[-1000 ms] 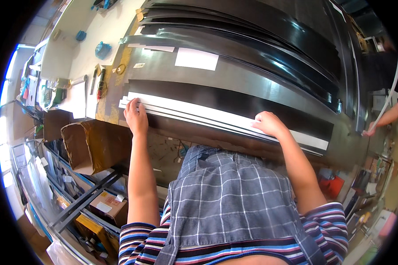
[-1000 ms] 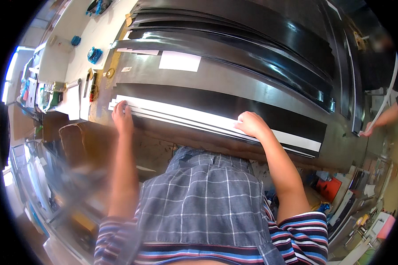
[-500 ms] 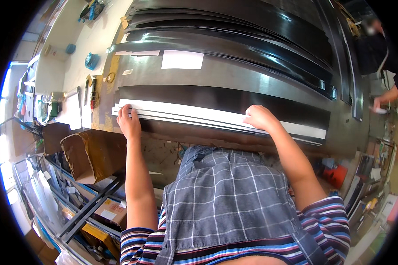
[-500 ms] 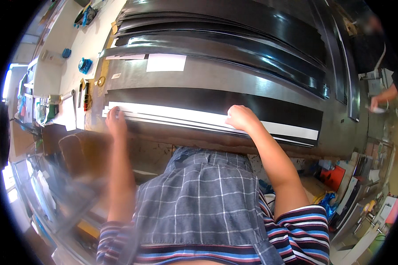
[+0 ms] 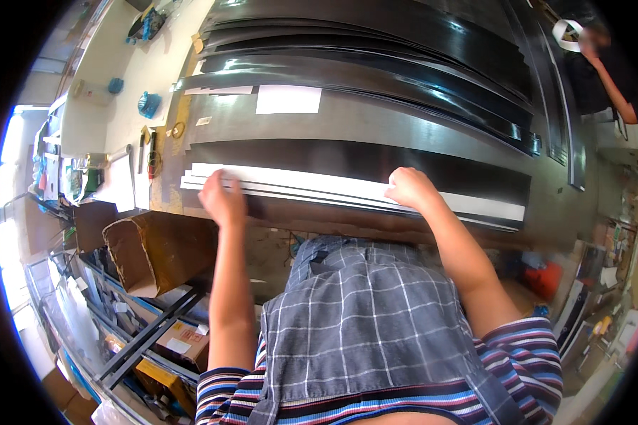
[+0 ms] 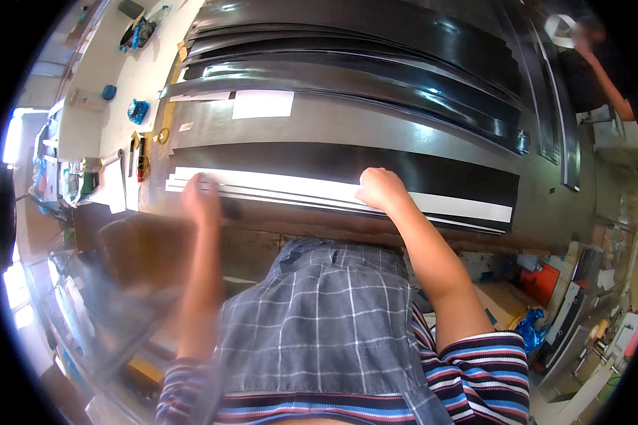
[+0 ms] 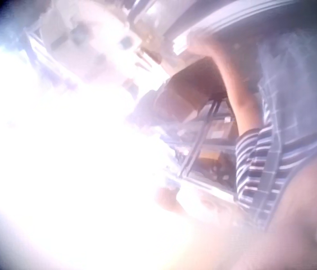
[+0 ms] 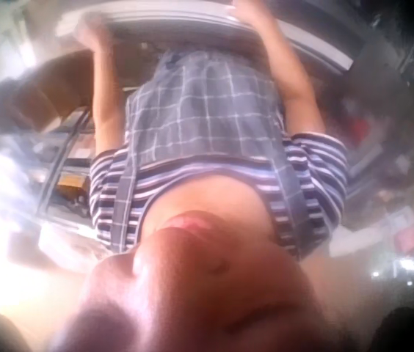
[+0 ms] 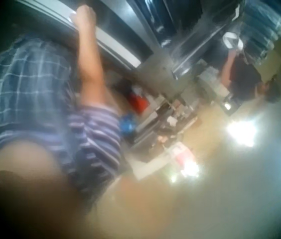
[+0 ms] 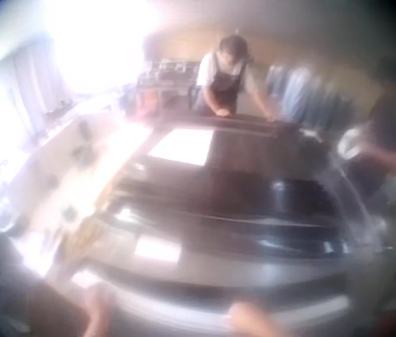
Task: The person repeatedly applies and removes a long white protective strip along the edge of a large dark glass panel on a workbench. They smooth the strip with their hands, peel it back, and reposition it multiple times. Two coworkers are visible in the background performing similar tasks on adjacent panels.
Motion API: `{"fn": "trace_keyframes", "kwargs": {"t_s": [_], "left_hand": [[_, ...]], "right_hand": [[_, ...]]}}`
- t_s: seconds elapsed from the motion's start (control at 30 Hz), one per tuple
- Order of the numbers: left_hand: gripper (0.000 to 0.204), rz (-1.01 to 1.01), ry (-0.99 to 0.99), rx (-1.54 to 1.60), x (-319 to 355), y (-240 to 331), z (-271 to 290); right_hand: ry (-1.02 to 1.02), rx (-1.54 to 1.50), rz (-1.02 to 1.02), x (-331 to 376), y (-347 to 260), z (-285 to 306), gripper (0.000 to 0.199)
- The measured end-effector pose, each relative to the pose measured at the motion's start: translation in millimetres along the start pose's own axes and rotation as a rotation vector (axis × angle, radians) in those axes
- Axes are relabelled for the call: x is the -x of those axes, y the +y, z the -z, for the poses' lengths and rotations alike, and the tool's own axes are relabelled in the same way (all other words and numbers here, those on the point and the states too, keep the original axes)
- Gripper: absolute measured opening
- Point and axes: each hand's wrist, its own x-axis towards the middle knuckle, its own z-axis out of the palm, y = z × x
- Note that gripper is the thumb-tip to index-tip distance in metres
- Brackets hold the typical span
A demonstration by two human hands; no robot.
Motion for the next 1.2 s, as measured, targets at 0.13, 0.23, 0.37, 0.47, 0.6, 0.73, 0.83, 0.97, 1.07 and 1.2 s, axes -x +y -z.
{"fn": "trace_keyframes", "kwargs": {"t_s": [0.13, 0.23, 0.37, 0.47, 0.6, 0.73, 0.83, 0.97, 1.07, 1.2], "left_hand": [[0.014, -0.488, -0.303, 0.299, 46.4, 119.4, -17.9], [0.018, -0.52, -0.414, 0.369, 68.1, 171.6, -29.9], [0.021, -0.439, -0.444, 0.343, 55.5, 152.4, -33.0], [0.024, -0.372, -0.495, 0.297, 50.4, 131.8, -33.1], [0.029, -0.266, -0.48, 0.204, 45.5, 114.3, -33.3], [0.031, -0.264, -0.46, 0.154, 36.1, 93.5, -29.1], [0.028, -0.238, -0.484, 0.069, 34.4, 90.8, -25.7], [0.018, -0.338, -0.478, -0.004, 43.0, 110.6, -23.2], [0.014, -0.481, -0.571, 0.1, 58.5, 140.2, -31.9], [0.017, -0.608, -0.675, 0.166, 91.8, 194.4, -42.8]], "right_hand": [[0.074, 0.002, 0.088, -14.2, 2.1, -14.3, 0.024], [0.074, -0.022, 0.101, -22.9, -8.1, -19.4, 0.026], [-0.017, -0.222, 0.186, -19.4, 4.0, -18.8, 0.032], [-0.222, -0.148, 0.181, -10.0, 73.6, -8.8, 0.032], [-0.27, -0.13, 0.016, 7.7, 159.6, -4.7, 0.034], [-0.233, -0.167, -0.166, 29.3, 175.1, -0.6, 0.037], [-0.21, -0.149, -0.166, 34.9, 177.6, -1.6, 0.037], [-0.162, -0.149, -0.115, 31.8, 163.8, -4.4, 0.036], [-0.166, -0.129, -0.095, 26.7, 147.3, -9.5, 0.037], [-0.151, -0.126, -0.089, 22.0, 139.3, -15.3, 0.036]]}}
